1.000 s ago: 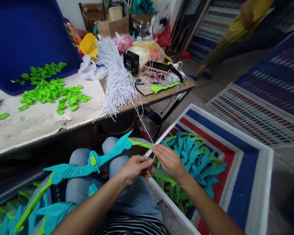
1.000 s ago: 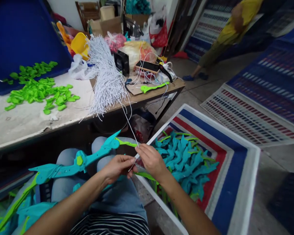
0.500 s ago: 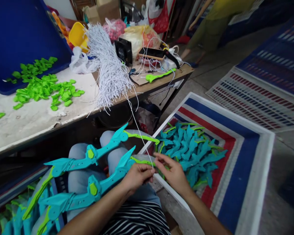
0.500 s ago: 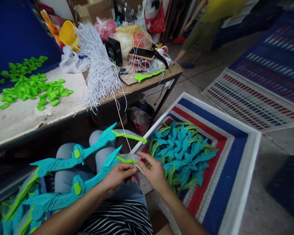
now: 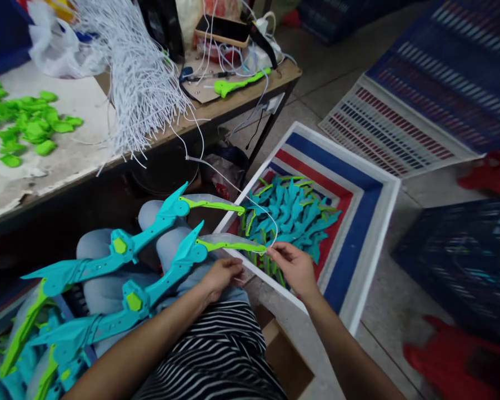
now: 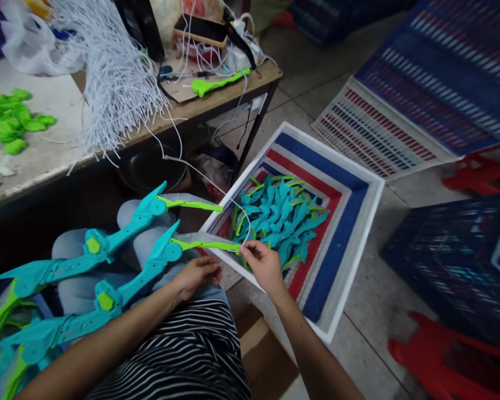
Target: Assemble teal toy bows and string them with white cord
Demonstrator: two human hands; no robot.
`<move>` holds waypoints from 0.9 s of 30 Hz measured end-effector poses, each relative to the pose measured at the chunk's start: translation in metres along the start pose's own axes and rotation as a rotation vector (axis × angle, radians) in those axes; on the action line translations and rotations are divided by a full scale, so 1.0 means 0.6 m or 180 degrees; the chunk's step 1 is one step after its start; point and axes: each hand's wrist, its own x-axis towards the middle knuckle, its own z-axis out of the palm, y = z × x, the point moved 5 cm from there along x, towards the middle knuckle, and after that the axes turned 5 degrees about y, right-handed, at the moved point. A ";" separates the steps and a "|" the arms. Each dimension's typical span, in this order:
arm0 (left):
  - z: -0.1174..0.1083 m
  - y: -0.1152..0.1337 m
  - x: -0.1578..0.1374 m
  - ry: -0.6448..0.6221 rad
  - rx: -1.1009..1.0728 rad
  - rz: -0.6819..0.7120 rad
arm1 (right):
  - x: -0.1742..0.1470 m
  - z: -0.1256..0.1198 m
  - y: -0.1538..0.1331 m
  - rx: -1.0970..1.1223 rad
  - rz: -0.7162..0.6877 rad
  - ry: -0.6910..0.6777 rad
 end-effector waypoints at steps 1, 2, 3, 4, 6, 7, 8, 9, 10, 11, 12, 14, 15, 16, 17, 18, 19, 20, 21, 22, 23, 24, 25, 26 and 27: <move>0.002 0.001 0.009 0.0054 -0.0092 -0.0008 | -0.001 -0.003 0.000 -0.0140 -0.0138 0.0116; 0.005 0.003 0.017 0.0067 -0.0151 -0.0017 | -0.002 -0.005 -0.001 -0.0274 -0.0262 0.0196; 0.009 0.006 0.024 0.0066 -0.0187 -0.0025 | -0.004 -0.007 -0.003 -0.0395 -0.0363 0.0254; 0.013 0.007 0.030 0.0072 -0.0221 -0.0036 | -0.005 -0.010 -0.005 -0.0492 -0.0432 0.0297; 0.019 0.009 0.038 0.0075 -0.0241 -0.0053 | -0.007 -0.017 -0.007 -0.0571 -0.0464 0.0346; 0.023 0.009 0.041 0.0068 -0.0236 -0.0058 | -0.007 -0.021 -0.006 -0.0566 -0.0439 0.0343; 0.025 0.008 0.042 0.0055 -0.0235 -0.0061 | -0.006 -0.024 -0.004 -0.0549 -0.0402 0.0330; 0.027 0.007 0.043 0.0044 -0.0235 -0.0068 | -0.005 -0.025 -0.002 -0.0531 -0.0360 0.0312; 0.029 0.006 0.044 0.0033 -0.0232 -0.0077 | -0.005 -0.026 0.001 -0.0517 -0.0321 0.0301; 0.030 0.006 0.045 0.0025 -0.0226 -0.0083 | -0.004 -0.025 0.004 -0.0515 -0.0295 0.0305; 0.030 0.005 0.045 0.0017 -0.0217 -0.0086 | -0.003 -0.025 0.006 -0.0529 -0.0293 0.0334; 0.031 0.006 0.046 -0.0014 -0.0199 -0.0068 | -0.002 -0.022 0.008 -0.0596 -0.0368 0.0416; 0.032 0.007 0.046 -0.0037 -0.0189 -0.0049 | -0.002 -0.020 0.007 -0.0640 -0.0443 0.0455; 0.033 0.008 0.047 -0.0064 -0.0176 -0.0027 | -0.002 -0.018 0.005 -0.0684 -0.0532 0.0488; 0.034 0.008 0.048 -0.0093 -0.0162 -0.0005 | -0.002 -0.017 0.002 -0.0728 -0.0625 0.0515; 0.035 0.009 0.049 -0.0114 -0.0144 0.0013 | -0.003 -0.016 0.000 -0.0776 -0.0712 0.0537; 0.036 0.010 0.049 -0.0126 -0.0121 0.0025 | -0.003 -0.016 -0.003 -0.0831 -0.0789 0.0550; 0.038 0.010 0.050 -0.0135 -0.0095 0.0029 | -0.003 -0.015 -0.005 -0.0891 -0.0862 0.0561; 0.039 0.011 0.050 -0.0143 -0.0068 0.0025 | -0.004 -0.015 -0.007 -0.0955 -0.0938 0.0554; 0.041 0.011 0.049 -0.0159 -0.0042 0.0018 | -0.005 -0.014 -0.009 -0.1017 -0.1036 0.0541; 0.042 0.012 0.049 -0.0181 -0.0015 0.0008 | -0.007 -0.013 -0.011 -0.1075 -0.1156 0.0525; 0.044 0.012 0.048 -0.0207 0.0009 -0.0001 | -0.009 -0.012 -0.014 -0.1124 -0.1298 0.0514; 0.046 0.013 0.048 -0.0229 0.0025 -0.0002 | -0.012 -0.011 -0.016 -0.1170 -0.1459 0.0512; 0.047 0.013 0.048 -0.0237 0.0030 0.0006 | -0.015 -0.009 -0.019 -0.1225 -0.1629 0.0508; 0.048 0.014 0.048 -0.0243 0.0029 0.0020 | -0.018 -0.008 -0.023 -0.1290 -0.1801 0.0508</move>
